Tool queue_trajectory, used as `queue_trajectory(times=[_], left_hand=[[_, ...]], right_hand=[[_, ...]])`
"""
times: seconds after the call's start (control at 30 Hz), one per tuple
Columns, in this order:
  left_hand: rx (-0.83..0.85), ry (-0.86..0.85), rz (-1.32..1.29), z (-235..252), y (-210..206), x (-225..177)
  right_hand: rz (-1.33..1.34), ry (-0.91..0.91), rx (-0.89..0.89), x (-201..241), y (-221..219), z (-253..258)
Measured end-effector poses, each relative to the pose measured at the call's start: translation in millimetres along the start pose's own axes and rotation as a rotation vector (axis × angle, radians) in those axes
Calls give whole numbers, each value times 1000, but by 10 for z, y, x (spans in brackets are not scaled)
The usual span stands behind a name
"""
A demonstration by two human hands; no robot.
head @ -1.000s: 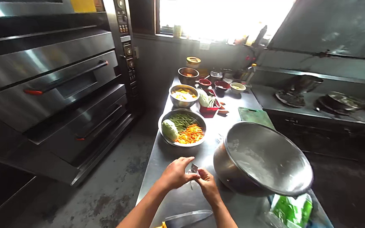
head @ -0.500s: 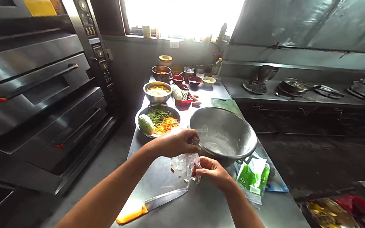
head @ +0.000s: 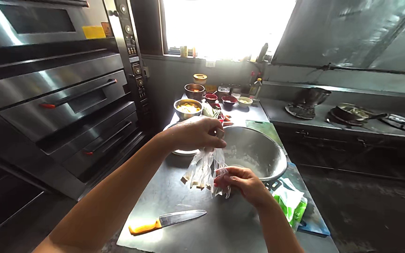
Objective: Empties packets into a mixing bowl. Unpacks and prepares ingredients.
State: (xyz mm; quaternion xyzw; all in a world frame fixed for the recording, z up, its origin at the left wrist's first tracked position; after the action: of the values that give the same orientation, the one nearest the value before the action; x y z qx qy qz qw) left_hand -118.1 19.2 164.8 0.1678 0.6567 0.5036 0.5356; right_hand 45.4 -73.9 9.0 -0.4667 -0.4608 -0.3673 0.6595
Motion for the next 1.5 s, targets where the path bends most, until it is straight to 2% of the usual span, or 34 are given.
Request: queue_trajectory(times=[0.53, 0.97, 1.2, 1.5], left_hand=[[4, 58, -40, -95, 108, -60], [42, 21, -31, -42, 178, 1], [50, 1, -32, -94, 289, 48], [40, 4, -78, -172, 385, 213]], right_hand=[[162, -29, 31, 89, -52, 18], [-78, -43, 2, -4, -200, 324], [-97, -32, 8, 19, -338, 545], [-84, 11, -7, 39, -334, 593]])
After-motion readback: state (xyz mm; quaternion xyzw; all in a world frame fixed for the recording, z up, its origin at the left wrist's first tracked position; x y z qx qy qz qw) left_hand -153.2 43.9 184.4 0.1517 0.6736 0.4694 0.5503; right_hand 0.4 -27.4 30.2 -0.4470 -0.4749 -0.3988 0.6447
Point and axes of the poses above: each hand's wrist, its own z-axis towards the middle knuckle, its own y-axis out of the back of the hand, x = y × z, the point moved 5 cm from there along z, towards the middle knuckle, and after that the axes turned 12 degrees about z, right-handed, at the moved point
